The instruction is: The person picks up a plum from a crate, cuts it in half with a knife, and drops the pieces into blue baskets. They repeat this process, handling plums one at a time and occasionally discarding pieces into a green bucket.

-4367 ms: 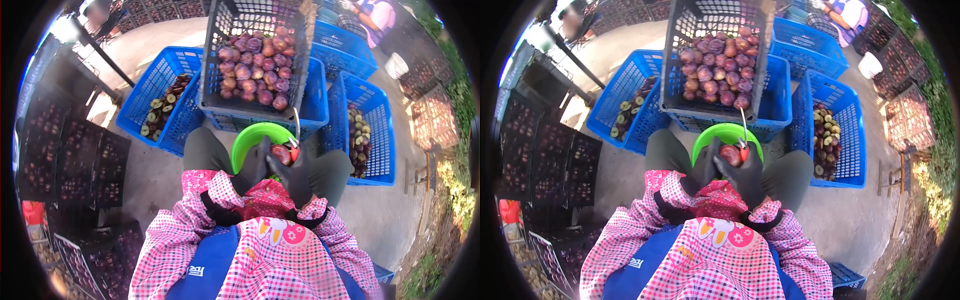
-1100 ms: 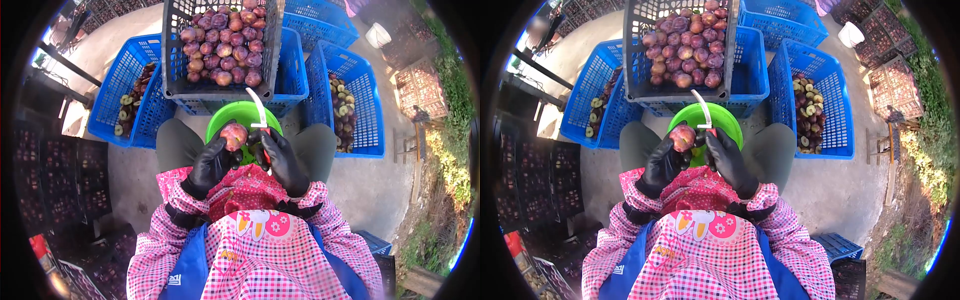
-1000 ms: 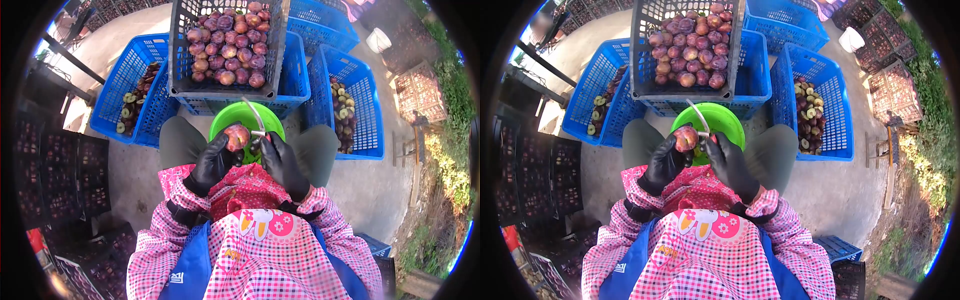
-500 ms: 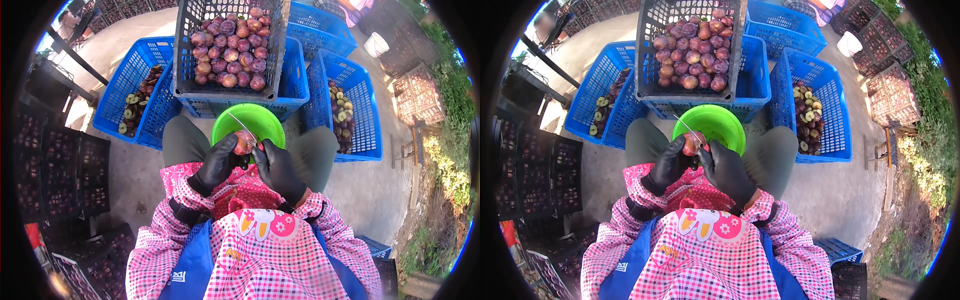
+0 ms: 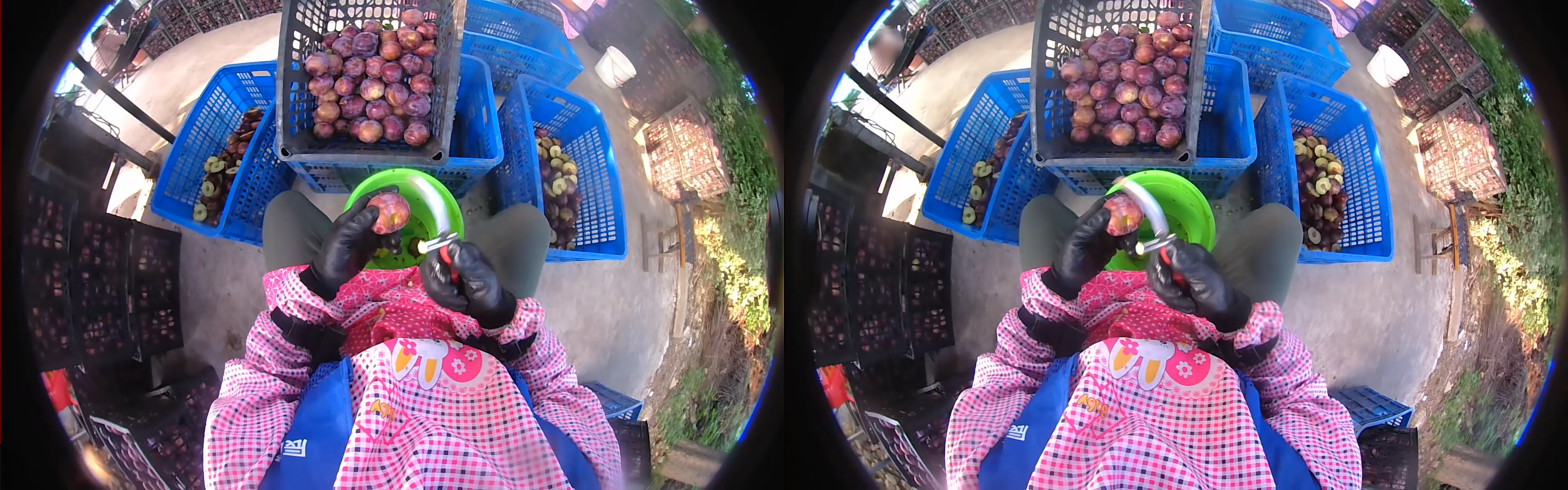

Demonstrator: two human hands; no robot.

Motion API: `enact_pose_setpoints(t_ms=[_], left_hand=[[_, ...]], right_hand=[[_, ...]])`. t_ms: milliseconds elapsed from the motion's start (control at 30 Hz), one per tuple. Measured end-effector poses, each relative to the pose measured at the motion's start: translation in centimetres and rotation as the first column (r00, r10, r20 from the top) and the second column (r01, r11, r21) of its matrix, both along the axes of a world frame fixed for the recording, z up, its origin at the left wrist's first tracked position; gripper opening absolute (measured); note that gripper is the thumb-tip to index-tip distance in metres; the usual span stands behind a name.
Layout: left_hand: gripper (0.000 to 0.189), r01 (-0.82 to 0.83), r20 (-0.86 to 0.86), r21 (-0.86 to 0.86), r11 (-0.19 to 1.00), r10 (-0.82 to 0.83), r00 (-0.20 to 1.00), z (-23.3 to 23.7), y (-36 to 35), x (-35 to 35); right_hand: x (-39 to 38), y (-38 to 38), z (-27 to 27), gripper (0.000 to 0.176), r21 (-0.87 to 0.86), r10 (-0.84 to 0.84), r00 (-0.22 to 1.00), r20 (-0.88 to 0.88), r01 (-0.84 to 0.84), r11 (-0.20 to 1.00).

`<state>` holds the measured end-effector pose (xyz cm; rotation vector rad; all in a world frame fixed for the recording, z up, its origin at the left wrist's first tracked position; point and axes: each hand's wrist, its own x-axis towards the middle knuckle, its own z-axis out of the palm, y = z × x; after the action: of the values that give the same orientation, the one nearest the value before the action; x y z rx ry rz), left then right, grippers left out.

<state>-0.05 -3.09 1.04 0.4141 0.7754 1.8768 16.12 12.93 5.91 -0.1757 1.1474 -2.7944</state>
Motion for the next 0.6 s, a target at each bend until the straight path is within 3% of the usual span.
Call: enact_pose_setpoints(t_ms=[33, 67, 100, 133, 167, 200, 233, 367, 600], left_hand=[[0.053, 0.003, -0.007, -0.002, 1.000, -0.003, 1.000, 0.2, 0.2, 0.0], [0.055, -0.082, 0.004, -0.017, 0.996, 0.082, 0.997, 0.8, 0.6, 0.3], [0.056, -0.172, 0.021, -0.033, 0.985, 0.173, 0.985, 1.1, 0.8, 0.7], [0.056, -0.173, 0.025, -0.033, 0.984, 0.174, 0.984, 0.8, 0.8, 0.7], [0.056, -0.161, -0.103, -0.076, 0.984, 0.153, 0.983, 0.5, 0.7, 0.6], [0.055, -0.155, -0.227, -0.121, 0.980, 0.125, 0.966, 0.2, 0.5, 0.6], [0.055, -0.156, -0.226, -0.124, 0.980, 0.126, 0.966, -0.1, 0.4, 0.7], [0.051, -0.182, -0.261, -0.129, 0.975, 0.144, 0.955, -0.9, 0.5, 0.6], [0.048, -0.158, -0.316, -0.164, 0.974, 0.100, 0.944, -0.2, 0.0, 0.3]], right_hand=[[-0.2, 0.0, 0.6, 0.039, -0.002, -0.003, 1.000, -0.007, 0.003, 1.000], [-0.5, -0.1, 1.6, 0.038, 0.277, -0.179, 0.975, 0.132, 0.137, 0.951], [-0.5, -0.1, 2.1, 0.038, 0.548, -0.373, 0.901, 0.220, 0.202, 0.812], [-0.6, -0.2, 0.7, 0.029, 0.717, -0.425, 0.896, 0.127, 0.213, 0.664], [-0.7, -0.4, 0.2, 0.029, 0.718, -0.424, 0.896, 0.129, 0.210, 0.664], [-0.8, -0.9, -0.2, 0.025, 0.842, -0.445, 0.894, -0.058, 0.283, 0.459], [-0.9, -1.5, -0.4, 0.022, 0.903, -0.417, 0.875, -0.245, 0.363, 0.230], [-1.1, -2.4, -1.0, 0.020, 0.942, -0.439, 0.874, -0.206, 0.299, 0.154], [-0.9, -2.5, -0.8, 0.020, 0.953, -0.403, 0.896, -0.187, 0.265, 0.147]])
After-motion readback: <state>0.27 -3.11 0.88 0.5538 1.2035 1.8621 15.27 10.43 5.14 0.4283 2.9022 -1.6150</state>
